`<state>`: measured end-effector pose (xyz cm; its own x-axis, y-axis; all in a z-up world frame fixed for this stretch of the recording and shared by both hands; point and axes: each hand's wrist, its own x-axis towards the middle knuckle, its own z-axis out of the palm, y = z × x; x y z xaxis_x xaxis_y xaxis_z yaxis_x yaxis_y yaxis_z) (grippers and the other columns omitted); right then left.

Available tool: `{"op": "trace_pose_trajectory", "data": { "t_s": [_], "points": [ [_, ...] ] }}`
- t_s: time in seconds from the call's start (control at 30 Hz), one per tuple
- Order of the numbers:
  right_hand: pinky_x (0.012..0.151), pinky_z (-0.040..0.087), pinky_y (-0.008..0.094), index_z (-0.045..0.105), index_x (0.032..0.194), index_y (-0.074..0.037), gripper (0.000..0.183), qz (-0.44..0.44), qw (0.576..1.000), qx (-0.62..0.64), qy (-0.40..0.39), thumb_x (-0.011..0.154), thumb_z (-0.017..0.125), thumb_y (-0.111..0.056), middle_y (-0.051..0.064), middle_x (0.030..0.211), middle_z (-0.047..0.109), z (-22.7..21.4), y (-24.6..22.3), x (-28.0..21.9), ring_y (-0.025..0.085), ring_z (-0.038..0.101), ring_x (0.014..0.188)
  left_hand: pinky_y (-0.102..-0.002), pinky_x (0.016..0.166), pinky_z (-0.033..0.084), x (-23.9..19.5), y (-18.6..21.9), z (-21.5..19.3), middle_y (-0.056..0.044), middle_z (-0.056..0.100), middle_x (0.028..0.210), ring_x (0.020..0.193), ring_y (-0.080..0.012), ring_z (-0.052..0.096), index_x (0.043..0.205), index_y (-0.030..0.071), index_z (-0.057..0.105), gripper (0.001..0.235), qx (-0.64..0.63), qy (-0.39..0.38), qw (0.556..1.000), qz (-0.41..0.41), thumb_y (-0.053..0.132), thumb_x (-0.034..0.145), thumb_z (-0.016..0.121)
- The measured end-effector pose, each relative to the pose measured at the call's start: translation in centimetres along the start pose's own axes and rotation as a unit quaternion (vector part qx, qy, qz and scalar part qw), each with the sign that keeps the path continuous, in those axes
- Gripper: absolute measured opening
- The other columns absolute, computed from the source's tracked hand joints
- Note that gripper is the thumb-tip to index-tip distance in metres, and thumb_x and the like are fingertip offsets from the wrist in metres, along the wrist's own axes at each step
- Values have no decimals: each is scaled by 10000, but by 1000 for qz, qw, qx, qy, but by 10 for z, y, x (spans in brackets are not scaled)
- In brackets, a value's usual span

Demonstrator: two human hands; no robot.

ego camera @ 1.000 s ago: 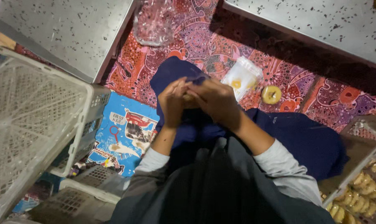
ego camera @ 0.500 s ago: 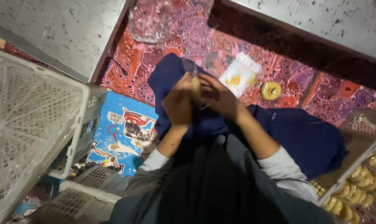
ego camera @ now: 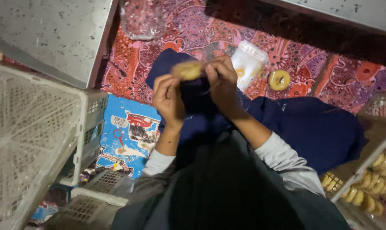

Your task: The person sits on the floor and repeatedly picks donuts from a metal tray, places them into clear plastic bags, and sets the filled bags aside. The person handles donuts one at a time and continues the process for the duration of the clip.

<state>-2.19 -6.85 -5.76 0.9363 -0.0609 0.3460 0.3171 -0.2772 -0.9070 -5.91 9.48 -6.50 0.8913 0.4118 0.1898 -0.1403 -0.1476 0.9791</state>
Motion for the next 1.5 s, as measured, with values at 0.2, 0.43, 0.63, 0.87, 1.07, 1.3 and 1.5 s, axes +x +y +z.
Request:
{"op": "trace_pose_trajectory", "data": {
  "t_s": [0.2, 0.43, 0.63, 0.87, 1.07, 1.3, 1.5],
  "points": [
    [878, 503, 399, 636, 980, -13, 178, 82, 991, -50, -88, 1024, 614, -184, 150, 1004, 637, -6, 49, -38, 304, 634, 963, -301, 603, 453, 0, 6, 8, -84, 599, 842, 707, -175, 555, 794, 10, 614, 243, 179, -58, 982, -31, 96, 978, 747],
    [931, 525, 393, 635, 1182, -12, 281, 307, 943, 115, 53, 1062, 573, -258, 174, 1154, 666, -91, 165, -64, 307, 664, 1070, -485, 792, 516, -22, -65, 125, -189, 625, 951, 921, -415, 631, 996, 43, 619, 94, 151, -282, 934, 162, 81, 928, 673],
    [1021, 527, 407, 642, 1349, -25, 399, 339, 888, -224, 215, 1097, 545, -318, 192, 1292, 696, -194, 218, -80, 311, 682, 1198, -455, 878, 559, -8, -176, 241, -233, 648, 1224, 1116, -422, 652, 1276, -59, 589, 471, 230, -277, 860, 362, 72, 825, 562],
    [1138, 413, 471, 613, 1416, 13, 518, 159, 909, -370, 107, 998, 732, -269, 296, 1511, 475, -178, 194, -48, 442, 463, 1390, -470, 739, 578, -15, -220, 235, -168, 678, 1159, 885, -337, 714, 1182, 70, 658, 226, 239, -355, 840, 334, 49, 961, 615],
    [982, 562, 371, 754, 1207, -85, 339, 376, 909, -144, -111, 938, 654, -266, 156, 1160, 764, -147, 149, 32, 304, 743, 1090, -432, 765, 589, 1, -83, 210, -154, 675, 1158, 918, -348, 705, 1157, 84, 613, 259, 141, -296, 920, 216, 132, 929, 727],
    [1017, 497, 460, 659, 1162, 79, 371, -28, 957, -283, 49, 874, 690, -152, 278, 1152, 688, -127, 21, 46, 466, 665, 1079, -331, 641, 582, 46, -19, 197, -109, 746, 944, 718, -222, 706, 1256, 52, 614, 344, 44, -166, 984, -41, 56, 913, 639],
    [1167, 352, 651, 697, 1105, 21, 261, -61, 952, -298, -33, 905, 687, -147, 247, 1198, 677, -122, -17, 64, 451, 640, 1192, -333, 708, 575, 26, 11, 190, -139, 737, 1021, 827, -242, 729, 969, 39, 707, 93, 60, -255, 957, 121, 132, 965, 704]
  ]
}}
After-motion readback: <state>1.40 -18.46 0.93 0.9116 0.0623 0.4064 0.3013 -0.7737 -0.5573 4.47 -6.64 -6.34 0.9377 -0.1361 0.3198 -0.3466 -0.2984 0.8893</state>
